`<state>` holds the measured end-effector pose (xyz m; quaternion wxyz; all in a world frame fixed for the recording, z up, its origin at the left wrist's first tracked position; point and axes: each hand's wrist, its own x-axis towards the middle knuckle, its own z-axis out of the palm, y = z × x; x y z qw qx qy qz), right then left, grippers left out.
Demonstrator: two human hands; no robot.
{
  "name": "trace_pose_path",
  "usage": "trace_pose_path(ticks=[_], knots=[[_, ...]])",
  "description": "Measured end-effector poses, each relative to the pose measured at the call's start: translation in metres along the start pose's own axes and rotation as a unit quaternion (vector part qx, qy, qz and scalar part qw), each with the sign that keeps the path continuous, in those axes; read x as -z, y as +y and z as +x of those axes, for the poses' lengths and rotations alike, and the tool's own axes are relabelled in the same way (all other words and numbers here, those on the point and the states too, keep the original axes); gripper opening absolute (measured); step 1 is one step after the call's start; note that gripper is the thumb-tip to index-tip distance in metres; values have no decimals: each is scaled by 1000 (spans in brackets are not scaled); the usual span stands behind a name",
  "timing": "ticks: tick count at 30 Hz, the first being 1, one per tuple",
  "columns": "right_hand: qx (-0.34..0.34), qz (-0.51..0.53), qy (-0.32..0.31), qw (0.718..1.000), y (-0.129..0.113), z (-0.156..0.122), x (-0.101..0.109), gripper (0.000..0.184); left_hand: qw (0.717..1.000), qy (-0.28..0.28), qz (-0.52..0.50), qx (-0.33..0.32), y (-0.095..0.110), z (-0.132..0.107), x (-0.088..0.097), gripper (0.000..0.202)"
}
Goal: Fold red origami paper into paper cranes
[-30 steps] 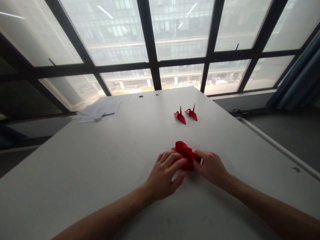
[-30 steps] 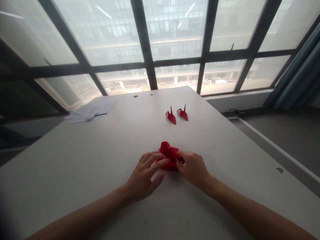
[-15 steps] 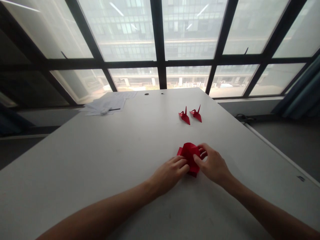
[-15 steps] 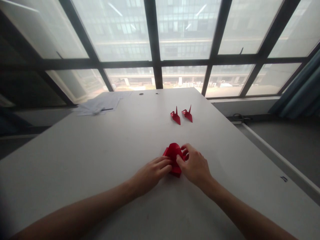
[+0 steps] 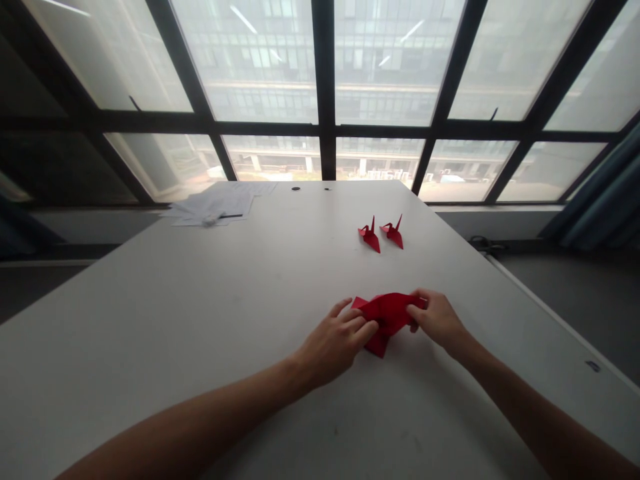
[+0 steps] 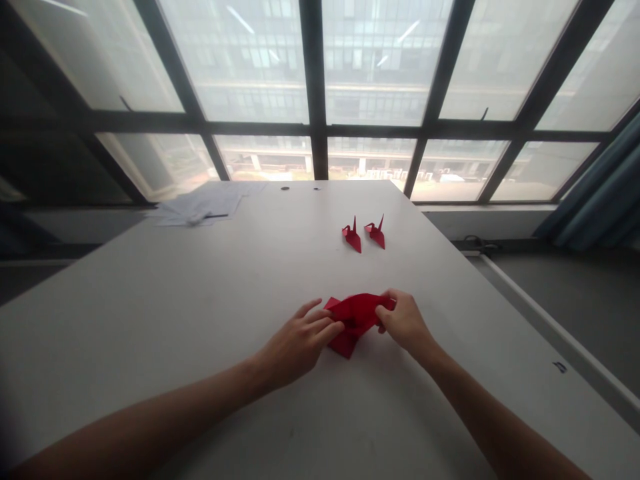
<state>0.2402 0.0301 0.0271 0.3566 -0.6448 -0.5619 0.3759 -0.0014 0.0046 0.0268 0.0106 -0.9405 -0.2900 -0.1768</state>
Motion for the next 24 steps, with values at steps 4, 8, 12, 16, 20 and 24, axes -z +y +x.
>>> trace_pose_path(ticks=[4, 8, 12, 16, 20, 24], knots=[[61, 1, -2, 998, -1, -2, 1, 11, 1000, 9, -28, -1, 1, 0, 0, 20], [154, -22, -36, 987, 0, -5, -1, 12, 988, 104, -107, 36, -1, 0, -1, 19], [190, -30, -102, 976, -3, -10, -1, 13, 896, 224, -308, 229, -18, 6, -6, 28], [206, -45, -132, 969, -6, -12, 2, 15, 809, 164, -484, 291, -35, 12, -10, 33], [234, -68, -137, 960, -5, -12, 3, 14, 844, 90, -459, 264, -35, 11, -12, 30], [248, -93, -92, 960, -5, -13, -4, 16, 870, 25, -440, 220, -32, 9, -14, 29]])
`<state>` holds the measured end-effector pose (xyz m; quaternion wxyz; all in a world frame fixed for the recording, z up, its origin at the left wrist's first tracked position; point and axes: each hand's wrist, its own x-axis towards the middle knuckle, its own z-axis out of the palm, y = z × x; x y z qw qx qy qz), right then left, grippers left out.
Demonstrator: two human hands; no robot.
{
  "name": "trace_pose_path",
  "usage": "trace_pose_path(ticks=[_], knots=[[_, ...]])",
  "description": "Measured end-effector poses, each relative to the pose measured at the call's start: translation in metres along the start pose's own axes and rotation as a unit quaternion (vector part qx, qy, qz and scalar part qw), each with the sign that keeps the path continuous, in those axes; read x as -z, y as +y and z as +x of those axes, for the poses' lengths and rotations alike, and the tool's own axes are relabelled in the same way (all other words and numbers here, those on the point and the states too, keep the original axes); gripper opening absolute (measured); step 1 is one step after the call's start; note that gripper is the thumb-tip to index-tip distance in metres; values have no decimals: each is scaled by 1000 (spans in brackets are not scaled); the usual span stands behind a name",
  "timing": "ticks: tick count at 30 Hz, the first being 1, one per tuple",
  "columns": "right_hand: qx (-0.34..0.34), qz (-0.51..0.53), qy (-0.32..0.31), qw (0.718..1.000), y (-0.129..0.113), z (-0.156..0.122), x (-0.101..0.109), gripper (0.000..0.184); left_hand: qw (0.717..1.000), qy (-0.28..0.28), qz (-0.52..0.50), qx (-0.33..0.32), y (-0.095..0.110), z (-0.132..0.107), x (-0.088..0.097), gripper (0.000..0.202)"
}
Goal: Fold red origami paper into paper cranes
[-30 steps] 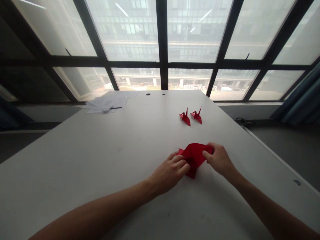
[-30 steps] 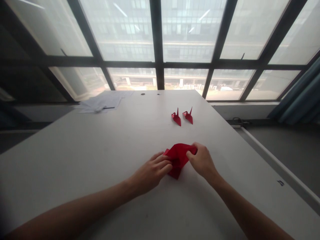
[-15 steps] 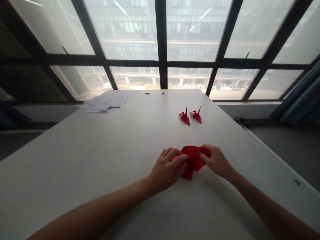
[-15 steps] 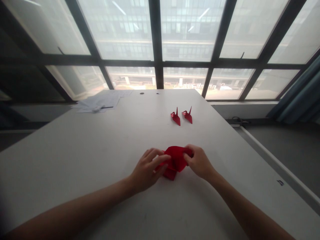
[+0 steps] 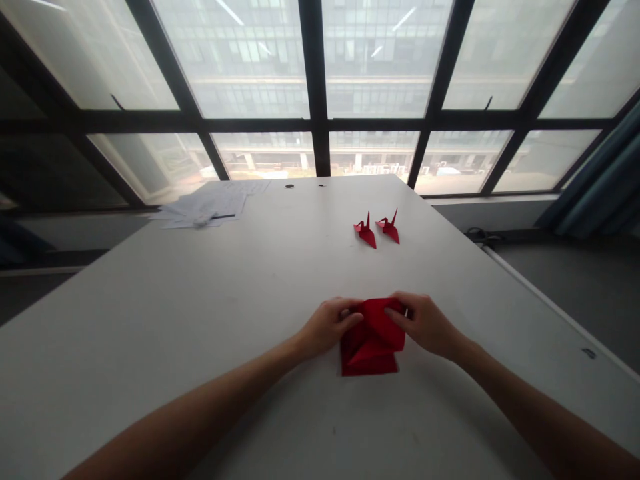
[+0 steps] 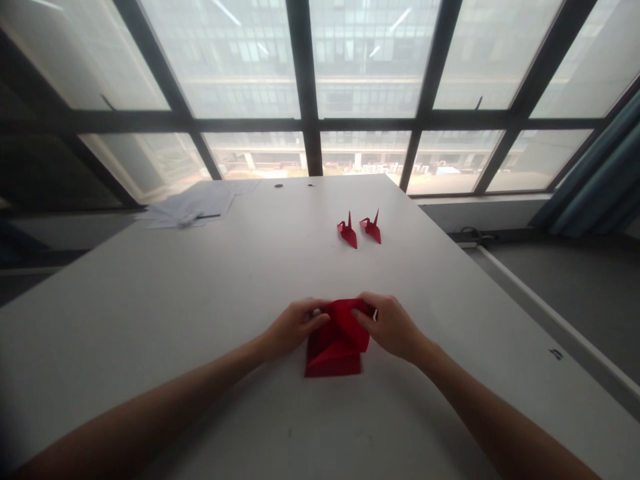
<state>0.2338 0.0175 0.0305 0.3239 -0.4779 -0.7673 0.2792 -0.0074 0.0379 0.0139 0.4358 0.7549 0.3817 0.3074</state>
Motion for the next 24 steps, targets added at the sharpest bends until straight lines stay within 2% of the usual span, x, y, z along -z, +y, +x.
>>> trace_pose_path(ticks=[5, 10, 13, 16, 24], knots=[[-16, 40, 16, 999, -1, 1, -7, 22, 999, -33, -10, 16, -2, -1, 3, 25], [-39, 163, -54, 984, 17, 4, 9, 44, 999, -37, -22, 22, -3, -1, 6, 25], [-25, 121, -114, 986, 26, 4, 25, 27, 999, -22, -19, 19, 0, -1, 6, 25], [-4, 68, -146, 987, 25, 2, 30, 26, 1000, -23, -18, 7, 6, -2, 5, 24], [85, 14, -147, 985, 7, -4, 0, 32, 994, 5, 114, 1, 8, -4, 2, 28]])
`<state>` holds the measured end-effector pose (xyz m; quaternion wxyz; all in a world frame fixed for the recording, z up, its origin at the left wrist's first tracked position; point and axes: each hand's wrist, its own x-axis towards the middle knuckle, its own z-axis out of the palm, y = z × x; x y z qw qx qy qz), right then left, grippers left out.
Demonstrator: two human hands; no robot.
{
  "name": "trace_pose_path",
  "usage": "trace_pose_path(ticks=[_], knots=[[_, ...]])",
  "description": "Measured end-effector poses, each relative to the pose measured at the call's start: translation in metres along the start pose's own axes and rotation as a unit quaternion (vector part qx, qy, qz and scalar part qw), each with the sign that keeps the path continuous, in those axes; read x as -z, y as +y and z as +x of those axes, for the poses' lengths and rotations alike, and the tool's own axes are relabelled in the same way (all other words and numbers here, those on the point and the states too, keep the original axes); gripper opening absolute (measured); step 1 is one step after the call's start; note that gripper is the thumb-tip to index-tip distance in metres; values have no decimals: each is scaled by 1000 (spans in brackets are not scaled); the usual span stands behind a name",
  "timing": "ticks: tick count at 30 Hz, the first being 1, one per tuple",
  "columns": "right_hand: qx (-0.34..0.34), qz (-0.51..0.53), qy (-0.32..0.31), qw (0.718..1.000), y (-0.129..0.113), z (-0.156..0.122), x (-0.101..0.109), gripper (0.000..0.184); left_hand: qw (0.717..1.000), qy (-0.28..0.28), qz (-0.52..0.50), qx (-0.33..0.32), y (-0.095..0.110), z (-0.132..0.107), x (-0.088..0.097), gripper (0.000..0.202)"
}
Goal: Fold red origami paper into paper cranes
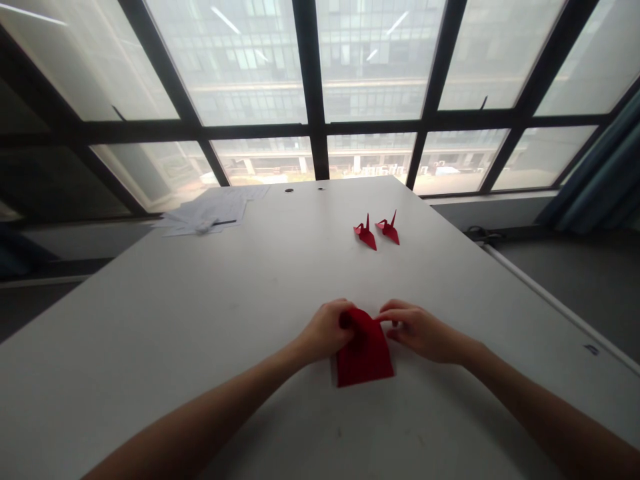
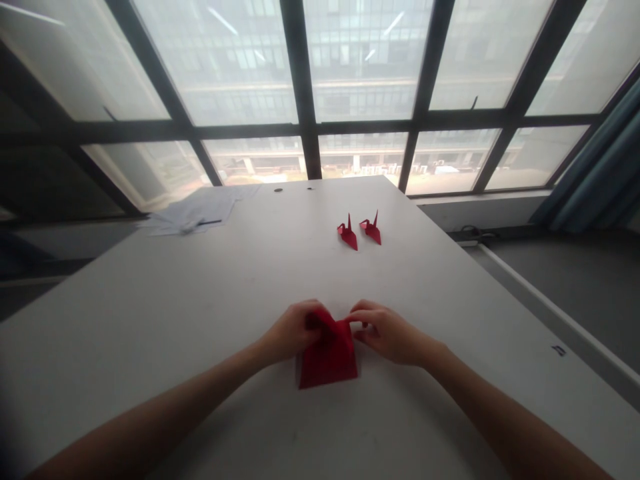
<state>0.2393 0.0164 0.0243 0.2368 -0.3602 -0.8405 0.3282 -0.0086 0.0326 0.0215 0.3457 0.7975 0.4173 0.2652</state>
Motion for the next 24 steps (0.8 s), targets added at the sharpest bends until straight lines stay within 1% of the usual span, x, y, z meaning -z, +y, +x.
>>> trace_pose_path(ticks=[4, 7, 12, 14, 17, 20, 22, 23, 24], knots=[[25, -99, 7, 995, -1, 0, -9, 33, 997, 6, 76, -17, 5, -4, 2, 30], [45, -147, -3, 988, -4, -1, -11, 35, 990, 0, 136, -27, 7, -7, 5, 33], [90, -210, -22, 973, -8, -1, -14, 42, 989, 4, 145, -30, -1, -7, 5, 47], [103, -227, -25, 968, -10, -1, -15, 42, 989, 5, 146, -38, -4, -7, 4, 47], [117, -239, -27, 964, -12, 0, -18, 33, 987, 13, 151, -49, -6, -6, 2, 42], [135, -263, -36, 955, -14, 1, -19, 19, 986, 22, 154, -53, -6, -5, 1, 47], [142, -271, -46, 951, -15, 1, -19, 17, 983, 50, 173, -45, -3, -4, 1, 53], [141, -269, -48, 952, -15, 1, -19, 17, 978, 69, 195, -38, -1, -5, 2, 53], [138, -263, -48, 954, -15, 0, -19, 19, 970, 84, 227, -32, 2, -6, 3, 48]])
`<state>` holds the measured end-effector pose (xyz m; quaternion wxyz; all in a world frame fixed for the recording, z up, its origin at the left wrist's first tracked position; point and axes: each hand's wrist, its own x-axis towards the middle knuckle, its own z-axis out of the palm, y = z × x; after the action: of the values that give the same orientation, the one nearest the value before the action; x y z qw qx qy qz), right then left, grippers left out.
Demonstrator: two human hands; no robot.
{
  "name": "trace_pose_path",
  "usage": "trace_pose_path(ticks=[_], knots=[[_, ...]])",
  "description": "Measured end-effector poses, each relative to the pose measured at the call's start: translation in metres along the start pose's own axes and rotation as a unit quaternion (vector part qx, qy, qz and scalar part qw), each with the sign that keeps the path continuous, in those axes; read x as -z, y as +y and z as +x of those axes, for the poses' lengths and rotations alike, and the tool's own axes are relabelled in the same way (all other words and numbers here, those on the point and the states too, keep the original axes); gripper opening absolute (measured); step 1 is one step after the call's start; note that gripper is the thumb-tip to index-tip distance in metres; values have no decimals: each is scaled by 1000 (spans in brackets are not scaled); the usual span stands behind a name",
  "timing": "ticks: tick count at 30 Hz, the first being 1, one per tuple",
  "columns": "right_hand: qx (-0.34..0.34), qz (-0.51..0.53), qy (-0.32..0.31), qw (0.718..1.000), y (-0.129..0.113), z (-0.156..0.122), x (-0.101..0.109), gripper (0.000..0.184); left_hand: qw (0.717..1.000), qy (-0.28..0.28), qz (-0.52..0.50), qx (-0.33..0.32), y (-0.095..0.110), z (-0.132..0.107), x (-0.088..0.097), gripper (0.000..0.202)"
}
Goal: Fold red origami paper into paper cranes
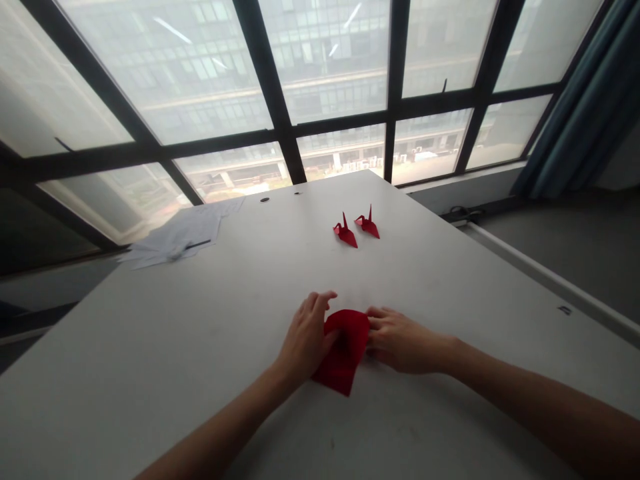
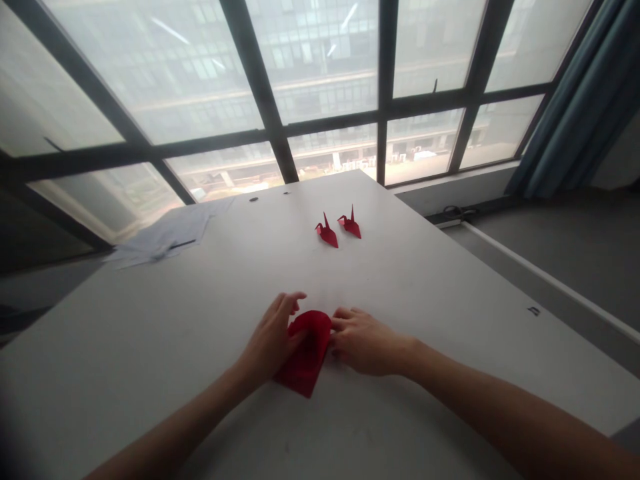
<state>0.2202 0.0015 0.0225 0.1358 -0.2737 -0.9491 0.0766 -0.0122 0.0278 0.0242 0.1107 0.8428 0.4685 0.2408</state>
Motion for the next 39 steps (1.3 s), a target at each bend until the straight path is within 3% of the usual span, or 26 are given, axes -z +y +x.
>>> trace_pose_path(ticks=[3, 7, 11, 16, 28, 39], knots=[[-18, 22, 6, 1000, -1, -2, 1, 34, 991, -11, 135, -23, 11, -4, 10, 16], [-29, 30, 3, 999, -2, -4, 2, 43, 973, -58, 213, -61, 26, -13, 20, 6], [-29, 22, -4, 999, -3, -3, 1, 38, 985, -98, 134, -51, 25, -20, 19, 16], [-36, 26, 3, 999, -4, -3, 1, 35, 994, -97, 17, -52, 9, -25, 11, 25], [-38, 38, 36, 998, 1, -1, -5, 32, 993, -86, 8, -76, 2, -23, 9, 29], [-19, 37, 39, 998, 5, 0, -3, 22, 991, -119, 7, -67, 6, -22, 13, 27]])
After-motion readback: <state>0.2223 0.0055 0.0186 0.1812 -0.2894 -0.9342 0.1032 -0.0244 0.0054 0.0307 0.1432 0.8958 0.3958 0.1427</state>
